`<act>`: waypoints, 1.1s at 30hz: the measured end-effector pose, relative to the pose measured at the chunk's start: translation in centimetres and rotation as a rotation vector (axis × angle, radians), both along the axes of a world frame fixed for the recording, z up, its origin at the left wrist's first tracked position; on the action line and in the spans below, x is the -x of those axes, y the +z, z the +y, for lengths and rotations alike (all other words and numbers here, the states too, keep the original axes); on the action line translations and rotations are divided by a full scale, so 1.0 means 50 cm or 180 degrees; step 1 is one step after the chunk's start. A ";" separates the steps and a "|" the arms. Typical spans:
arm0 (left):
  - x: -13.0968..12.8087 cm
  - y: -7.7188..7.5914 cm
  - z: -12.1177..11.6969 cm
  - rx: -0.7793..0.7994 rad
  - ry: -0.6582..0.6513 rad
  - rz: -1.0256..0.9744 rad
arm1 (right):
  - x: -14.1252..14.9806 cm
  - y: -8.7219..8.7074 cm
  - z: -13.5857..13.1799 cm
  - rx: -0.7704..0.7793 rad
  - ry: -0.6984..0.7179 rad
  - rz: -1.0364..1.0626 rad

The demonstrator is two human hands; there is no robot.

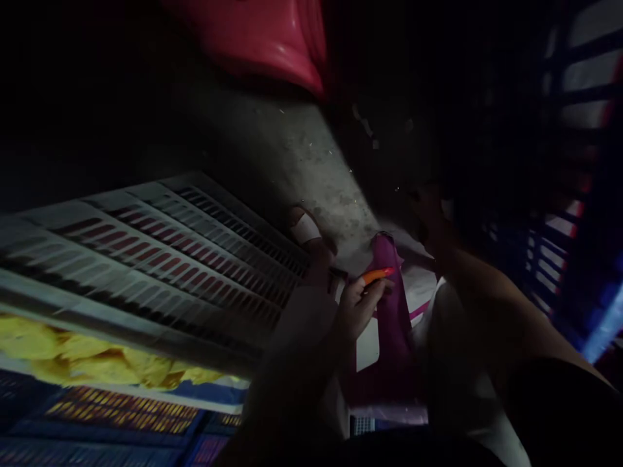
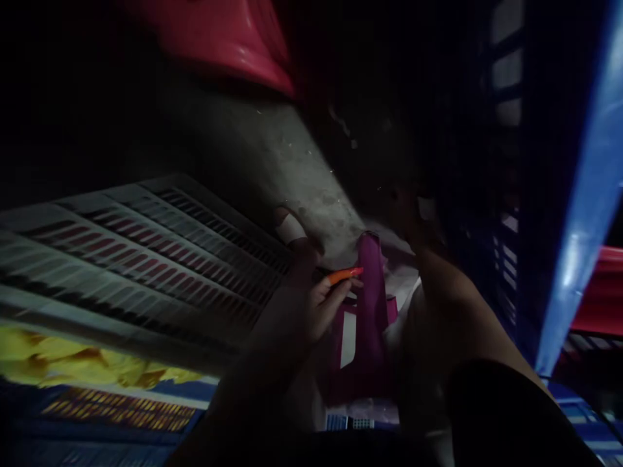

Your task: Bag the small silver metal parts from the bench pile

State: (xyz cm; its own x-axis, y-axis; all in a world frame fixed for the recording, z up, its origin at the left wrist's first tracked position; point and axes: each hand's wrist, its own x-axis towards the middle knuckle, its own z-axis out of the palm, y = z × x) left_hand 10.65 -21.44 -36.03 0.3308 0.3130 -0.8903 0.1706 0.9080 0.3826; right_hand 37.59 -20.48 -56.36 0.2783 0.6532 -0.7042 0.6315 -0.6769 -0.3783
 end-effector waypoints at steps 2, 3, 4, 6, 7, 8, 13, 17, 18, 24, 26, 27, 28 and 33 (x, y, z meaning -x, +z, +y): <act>0.011 0.016 0.050 0.0061 -0.0141 0.0039 | 0.012 -0.053 0.017 -0.0071 -0.0024 -0.0162; 0.019 0.024 0.075 0.0091 -0.0294 0.0037 | 0.018 -0.073 0.024 -0.0118 -0.0003 -0.0231; 0.027 0.030 0.095 0.0123 -0.0437 0.0032 | 0.024 -0.087 0.030 -0.0162 0.0069 -0.0278; 0.046 0.028 0.112 0.0163 -0.0598 0.0087 | 0.032 -0.104 0.036 -0.0215 0.0324 -0.0403; 0.056 0.021 0.109 0.0167 -0.0592 0.0125 | 0.034 -0.107 0.036 -0.0219 0.0490 -0.0452; 0.065 0.011 0.099 0.0159 -0.0554 0.0158 | 0.035 -0.109 0.035 -0.0222 0.0648 -0.0491; 0.101 -0.048 0.034 -0.0172 -0.0448 0.0193 | 0.024 -0.117 0.010 -0.0222 0.0884 -0.0455; 0.123 -0.055 0.034 -0.0499 -0.0626 0.0222 | 0.006 -0.146 0.001 -0.0178 0.0517 -0.0389; 0.128 -0.056 0.036 -0.0474 -0.0619 0.0247 | 0.005 -0.150 0.005 -0.0176 0.0424 -0.0389; 0.124 -0.188 0.076 0.0529 0.0124 -0.0120 | 0.092 -0.037 0.074 -0.0641 -0.0895 0.1068; 0.103 -0.271 0.106 0.1036 0.0395 -0.0438 | 0.151 0.037 0.095 -0.0894 -0.0590 0.1860; 0.091 -0.309 0.120 0.1221 0.0455 -0.0593 | 0.177 0.067 0.101 -0.1010 -0.0166 0.2048; 0.079 -0.342 0.131 0.1337 0.0446 -0.0732 | 0.196 0.089 0.105 -0.1111 0.0320 0.2144; 0.040 -0.406 0.131 0.0500 0.0091 -0.0321 | 0.172 0.027 0.105 -0.1121 0.0726 0.1527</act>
